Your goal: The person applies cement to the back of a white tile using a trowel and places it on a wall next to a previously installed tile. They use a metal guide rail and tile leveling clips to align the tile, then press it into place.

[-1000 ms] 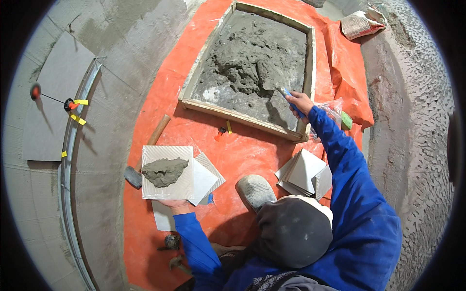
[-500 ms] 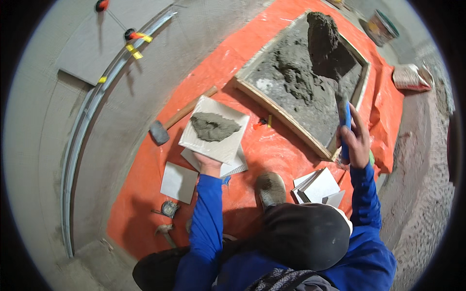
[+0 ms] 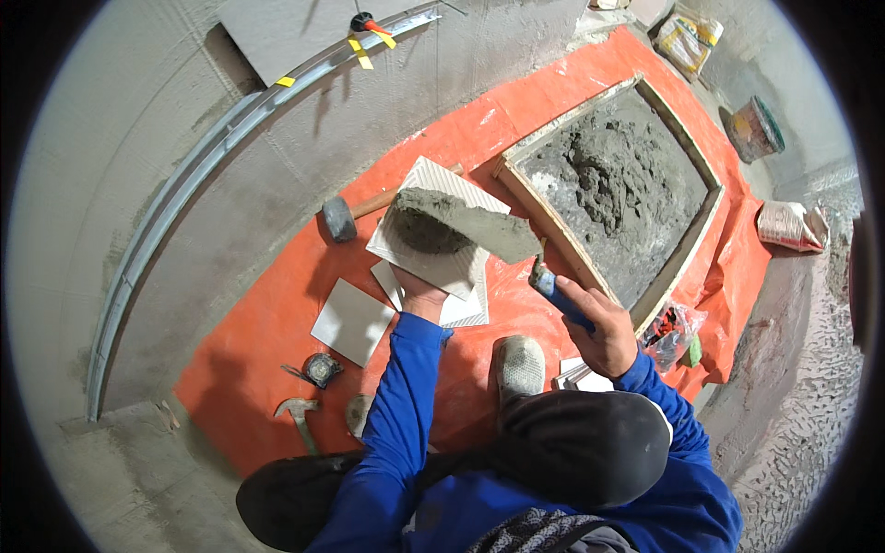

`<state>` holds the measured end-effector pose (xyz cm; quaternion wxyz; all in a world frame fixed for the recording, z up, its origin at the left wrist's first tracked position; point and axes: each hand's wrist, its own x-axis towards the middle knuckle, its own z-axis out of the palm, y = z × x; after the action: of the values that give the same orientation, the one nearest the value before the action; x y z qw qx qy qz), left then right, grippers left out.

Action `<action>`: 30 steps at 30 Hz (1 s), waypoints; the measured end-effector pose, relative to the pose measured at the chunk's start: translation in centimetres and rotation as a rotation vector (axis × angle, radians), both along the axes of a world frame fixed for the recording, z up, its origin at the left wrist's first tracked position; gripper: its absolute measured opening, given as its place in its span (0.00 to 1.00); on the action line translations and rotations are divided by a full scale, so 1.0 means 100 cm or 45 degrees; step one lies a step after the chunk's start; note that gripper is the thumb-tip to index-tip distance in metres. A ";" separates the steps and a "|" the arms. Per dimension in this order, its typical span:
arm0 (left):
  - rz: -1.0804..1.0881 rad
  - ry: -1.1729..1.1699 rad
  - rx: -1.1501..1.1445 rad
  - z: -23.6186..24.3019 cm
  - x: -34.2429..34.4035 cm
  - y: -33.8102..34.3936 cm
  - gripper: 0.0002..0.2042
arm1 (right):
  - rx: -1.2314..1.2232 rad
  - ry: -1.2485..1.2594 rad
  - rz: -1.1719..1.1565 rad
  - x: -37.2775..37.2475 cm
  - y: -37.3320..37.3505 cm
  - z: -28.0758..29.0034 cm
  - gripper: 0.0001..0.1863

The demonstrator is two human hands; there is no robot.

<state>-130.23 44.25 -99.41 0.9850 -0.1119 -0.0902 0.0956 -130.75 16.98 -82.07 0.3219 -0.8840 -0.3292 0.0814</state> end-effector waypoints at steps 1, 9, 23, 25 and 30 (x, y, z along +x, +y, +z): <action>0.021 -0.013 -0.018 0.003 0.001 0.002 0.31 | 0.024 0.046 0.018 0.003 0.001 0.007 0.32; 0.169 0.417 0.122 0.025 0.002 0.004 0.28 | -0.117 -0.274 0.084 0.026 0.013 0.082 0.30; 0.175 0.355 -0.059 0.018 0.001 -0.011 0.29 | -0.307 0.228 0.116 0.052 0.021 0.104 0.24; 0.152 0.136 -0.070 0.016 -0.001 -0.012 0.28 | -0.081 0.492 -0.046 0.043 0.011 0.077 0.25; 0.149 0.218 -0.015 0.014 -0.005 -0.007 0.29 | 0.127 0.701 -0.194 0.030 0.001 0.045 0.26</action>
<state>-130.76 43.53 -98.06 0.9811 -0.1038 -0.0116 0.1627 -127.73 17.07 -77.60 0.4475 -0.8339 -0.1658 0.2774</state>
